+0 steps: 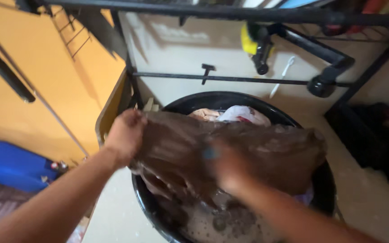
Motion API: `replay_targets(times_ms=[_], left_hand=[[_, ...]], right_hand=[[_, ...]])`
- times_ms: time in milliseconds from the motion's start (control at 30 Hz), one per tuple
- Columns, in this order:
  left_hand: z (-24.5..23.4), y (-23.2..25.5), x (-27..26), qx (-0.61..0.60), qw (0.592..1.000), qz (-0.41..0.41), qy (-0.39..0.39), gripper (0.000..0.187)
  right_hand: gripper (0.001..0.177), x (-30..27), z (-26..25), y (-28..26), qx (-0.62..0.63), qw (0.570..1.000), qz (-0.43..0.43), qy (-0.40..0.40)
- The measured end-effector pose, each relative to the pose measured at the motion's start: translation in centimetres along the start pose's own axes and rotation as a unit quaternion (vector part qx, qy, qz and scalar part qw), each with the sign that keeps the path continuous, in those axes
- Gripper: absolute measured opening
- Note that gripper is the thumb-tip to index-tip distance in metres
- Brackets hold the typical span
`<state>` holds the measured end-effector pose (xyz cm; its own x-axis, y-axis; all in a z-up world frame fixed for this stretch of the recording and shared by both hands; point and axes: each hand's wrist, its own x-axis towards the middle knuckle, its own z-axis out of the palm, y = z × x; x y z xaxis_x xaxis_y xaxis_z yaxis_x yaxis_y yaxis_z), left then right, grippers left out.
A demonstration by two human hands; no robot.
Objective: The person hand washes a brown garment in a black basin filled with soapy water, using a blue scrub brush to scrub the fabric, then rinses and wrings it out. The person repeats the process with a second light-colored garment.
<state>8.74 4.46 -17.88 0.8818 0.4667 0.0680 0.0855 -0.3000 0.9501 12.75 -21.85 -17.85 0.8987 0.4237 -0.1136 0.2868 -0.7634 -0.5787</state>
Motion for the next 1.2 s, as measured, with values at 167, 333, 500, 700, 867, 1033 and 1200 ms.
replay_targets(times_ms=[167, 333, 500, 700, 867, 1033, 1200], left_hand=[[0.3, -1.0, 0.0, 0.208, 0.971, 0.100, 0.068, 0.023], [1.1, 0.1, 0.5, 0.150, 0.983, 0.099, 0.041, 0.023], [-2.7, 0.9, 2.1, 0.168, 0.972, 0.145, 0.082, 0.026], [-0.2, 2.0, 0.2, 0.188, 0.969, 0.161, 0.025, 0.028], [-0.7, 3.9, -0.7, 0.193, 0.972, 0.131, -0.002, 0.027], [-1.3, 2.9, -0.3, 0.290, 0.949, 0.111, -0.046, 0.030], [7.3, 2.2, 1.2, 0.412, 0.872, 0.257, -0.055, 0.053]], right_hand=[[0.068, -0.4, -7.8, 1.5, 0.055, 0.986, 0.153, 0.039], [0.073, -1.3, 2.5, -7.2, 0.083, 0.978, -0.159, 0.106], [0.070, -4.2, -3.2, -0.4, -0.193, 0.974, 0.119, -0.015], [0.066, -1.6, -1.7, -3.7, 0.145, 0.987, 0.061, 0.030], [0.080, -2.4, 2.1, -1.7, -0.056, 0.978, -0.164, 0.118], [0.065, -2.6, -7.7, 13.3, -0.197, 0.969, 0.147, 0.028], [0.080, -5.2, -10.1, 14.8, 0.053, 0.970, -0.162, 0.173]])
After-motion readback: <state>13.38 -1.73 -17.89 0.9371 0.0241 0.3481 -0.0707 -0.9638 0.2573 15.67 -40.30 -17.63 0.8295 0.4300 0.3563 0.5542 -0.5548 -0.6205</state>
